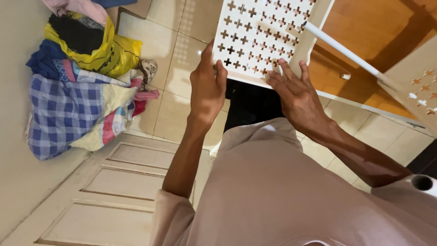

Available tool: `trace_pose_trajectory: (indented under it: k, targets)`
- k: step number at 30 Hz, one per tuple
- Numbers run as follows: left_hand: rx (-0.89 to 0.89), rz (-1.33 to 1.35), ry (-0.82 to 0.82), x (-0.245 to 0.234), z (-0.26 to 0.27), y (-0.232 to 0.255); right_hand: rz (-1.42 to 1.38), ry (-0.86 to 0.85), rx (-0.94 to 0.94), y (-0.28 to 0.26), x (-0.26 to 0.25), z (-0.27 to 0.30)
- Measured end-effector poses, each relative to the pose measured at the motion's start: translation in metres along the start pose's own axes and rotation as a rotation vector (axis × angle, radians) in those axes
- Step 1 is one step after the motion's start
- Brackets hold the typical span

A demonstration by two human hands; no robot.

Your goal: The person assembles a white plastic shelving unit by inserting white rods into perforated panels and securing them with small white connectors. The person handles the panels, rods, and connectors by hand, then places the assembled unit on a table.

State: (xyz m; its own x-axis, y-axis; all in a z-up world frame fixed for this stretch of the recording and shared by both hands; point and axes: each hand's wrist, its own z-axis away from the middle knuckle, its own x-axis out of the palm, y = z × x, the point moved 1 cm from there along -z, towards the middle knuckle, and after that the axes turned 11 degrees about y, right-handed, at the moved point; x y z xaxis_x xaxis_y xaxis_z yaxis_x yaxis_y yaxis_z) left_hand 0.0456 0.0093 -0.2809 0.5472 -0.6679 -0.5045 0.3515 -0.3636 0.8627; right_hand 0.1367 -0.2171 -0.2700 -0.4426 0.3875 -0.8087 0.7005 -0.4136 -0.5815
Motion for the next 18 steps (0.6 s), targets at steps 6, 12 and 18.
trace_pose_trajectory:
  k: [6,12,18]
  targets:
    - [-0.097,-0.023,-0.004,-0.002,-0.002,0.003,0.003,0.015,-0.007,0.001,0.001,-0.003]
    - [-0.099,0.034,0.018,-0.006,-0.001,0.006,-0.002,0.033,-0.039,0.006,0.002,-0.006]
    - [-0.074,0.031,0.057,-0.005,0.002,0.007,-0.010,0.021,-0.077,0.011,0.001,-0.010]
